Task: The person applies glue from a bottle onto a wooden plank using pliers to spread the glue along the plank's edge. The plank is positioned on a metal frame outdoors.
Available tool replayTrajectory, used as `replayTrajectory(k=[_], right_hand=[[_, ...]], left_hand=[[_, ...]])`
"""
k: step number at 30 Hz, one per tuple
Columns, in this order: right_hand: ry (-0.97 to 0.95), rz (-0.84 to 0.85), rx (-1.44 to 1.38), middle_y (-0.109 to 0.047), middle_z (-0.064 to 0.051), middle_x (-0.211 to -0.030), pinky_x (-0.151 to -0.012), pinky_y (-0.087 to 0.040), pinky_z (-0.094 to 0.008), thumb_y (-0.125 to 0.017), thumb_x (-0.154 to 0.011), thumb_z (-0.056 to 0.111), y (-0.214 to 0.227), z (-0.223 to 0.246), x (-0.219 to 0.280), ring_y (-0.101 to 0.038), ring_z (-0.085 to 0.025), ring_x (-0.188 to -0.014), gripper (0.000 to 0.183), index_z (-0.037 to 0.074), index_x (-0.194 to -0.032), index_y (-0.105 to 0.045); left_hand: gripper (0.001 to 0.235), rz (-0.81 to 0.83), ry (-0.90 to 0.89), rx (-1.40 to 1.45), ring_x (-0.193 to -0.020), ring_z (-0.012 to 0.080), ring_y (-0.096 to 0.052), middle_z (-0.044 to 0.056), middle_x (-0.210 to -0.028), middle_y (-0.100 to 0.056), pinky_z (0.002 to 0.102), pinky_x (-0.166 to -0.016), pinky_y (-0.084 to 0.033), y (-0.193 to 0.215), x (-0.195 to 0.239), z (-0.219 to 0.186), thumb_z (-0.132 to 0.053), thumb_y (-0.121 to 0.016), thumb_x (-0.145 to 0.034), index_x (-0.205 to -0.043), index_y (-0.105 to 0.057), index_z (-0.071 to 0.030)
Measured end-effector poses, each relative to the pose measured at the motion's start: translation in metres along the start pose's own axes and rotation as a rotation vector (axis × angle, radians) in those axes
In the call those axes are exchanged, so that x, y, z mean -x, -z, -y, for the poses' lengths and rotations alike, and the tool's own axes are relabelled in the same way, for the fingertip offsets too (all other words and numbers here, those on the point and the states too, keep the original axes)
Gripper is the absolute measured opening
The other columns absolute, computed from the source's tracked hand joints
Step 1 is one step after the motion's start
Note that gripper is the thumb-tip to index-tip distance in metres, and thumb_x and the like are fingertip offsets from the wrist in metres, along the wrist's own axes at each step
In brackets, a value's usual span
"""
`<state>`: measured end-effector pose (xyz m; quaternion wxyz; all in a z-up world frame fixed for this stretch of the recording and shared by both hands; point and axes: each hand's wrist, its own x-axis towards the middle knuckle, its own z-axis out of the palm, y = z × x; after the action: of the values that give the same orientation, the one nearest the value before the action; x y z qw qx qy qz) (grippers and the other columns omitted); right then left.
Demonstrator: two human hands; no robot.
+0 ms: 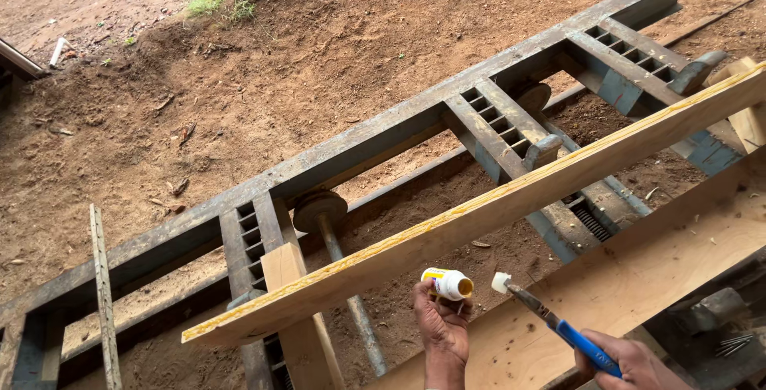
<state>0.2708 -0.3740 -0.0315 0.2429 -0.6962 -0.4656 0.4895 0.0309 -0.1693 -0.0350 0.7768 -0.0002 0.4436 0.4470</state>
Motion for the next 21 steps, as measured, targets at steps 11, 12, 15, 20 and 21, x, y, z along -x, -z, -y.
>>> replayTrajectory(k=[11, 12, 15, 20, 21], right_hand=[[0.142, 0.035, 0.186, -0.056, -0.009, -0.076, -0.069, -0.055, -0.037, -0.065, -0.062, 0.012, 0.035, 0.001, 0.006, -0.058, -0.023, -0.070, 0.033, 0.010, -0.095, -0.063], [0.122, 0.038, 0.172, -0.055, -0.010, -0.074, -0.069, -0.055, -0.037, -0.066, -0.062, 0.011, 0.039, 0.003, 0.008, -0.057, -0.024, -0.069, 0.033, 0.010, -0.095, -0.063], [0.085, 0.040, 0.151, -0.056, -0.011, -0.072, -0.068, -0.055, -0.038, -0.066, -0.062, 0.009, 0.052, 0.004, 0.008, -0.059, -0.025, -0.068, 0.035, 0.012, -0.097, -0.064], [0.101, 0.059, 0.201, -0.057, -0.010, -0.072, -0.068, -0.057, -0.036, -0.067, -0.064, 0.011, 0.068, -0.018, 0.005, -0.061, -0.024, -0.068, 0.032, 0.013, -0.096, -0.063], [0.142, 0.068, 0.183, -0.062, -0.009, -0.073, -0.069, -0.058, -0.035, -0.071, -0.068, 0.016, 0.072, -0.024, 0.003, -0.066, -0.022, -0.070, 0.029, 0.014, -0.096, -0.064]], left_hand=[[0.050, 0.087, -0.191, -0.219, -0.086, 0.0181, -0.064, 0.005, -0.094, -0.063, 0.037, -0.067, -0.056, -0.027, 0.013, 0.029, -0.045, -0.073, -0.078, -0.111, -0.058, -0.011], [0.049, 0.082, -0.197, -0.222, -0.085, 0.0179, -0.064, 0.005, -0.095, -0.063, 0.037, -0.066, -0.056, -0.029, 0.015, 0.031, -0.045, -0.073, -0.078, -0.111, -0.058, -0.011], [0.049, 0.057, -0.209, -0.219, -0.084, 0.0180, -0.065, 0.006, -0.094, -0.064, 0.036, -0.065, -0.056, -0.036, 0.017, 0.036, -0.045, -0.073, -0.078, -0.111, -0.059, -0.011], [0.046, 0.023, -0.215, -0.267, -0.084, 0.0172, -0.066, 0.005, -0.093, -0.067, 0.036, -0.065, -0.057, -0.038, 0.015, 0.051, -0.045, -0.071, -0.082, -0.111, -0.060, -0.011], [0.044, 0.030, -0.209, -0.262, -0.085, 0.0171, -0.066, 0.005, -0.093, -0.068, 0.036, -0.065, -0.058, -0.039, 0.010, 0.057, -0.044, -0.070, -0.083, -0.111, -0.061, -0.011]])
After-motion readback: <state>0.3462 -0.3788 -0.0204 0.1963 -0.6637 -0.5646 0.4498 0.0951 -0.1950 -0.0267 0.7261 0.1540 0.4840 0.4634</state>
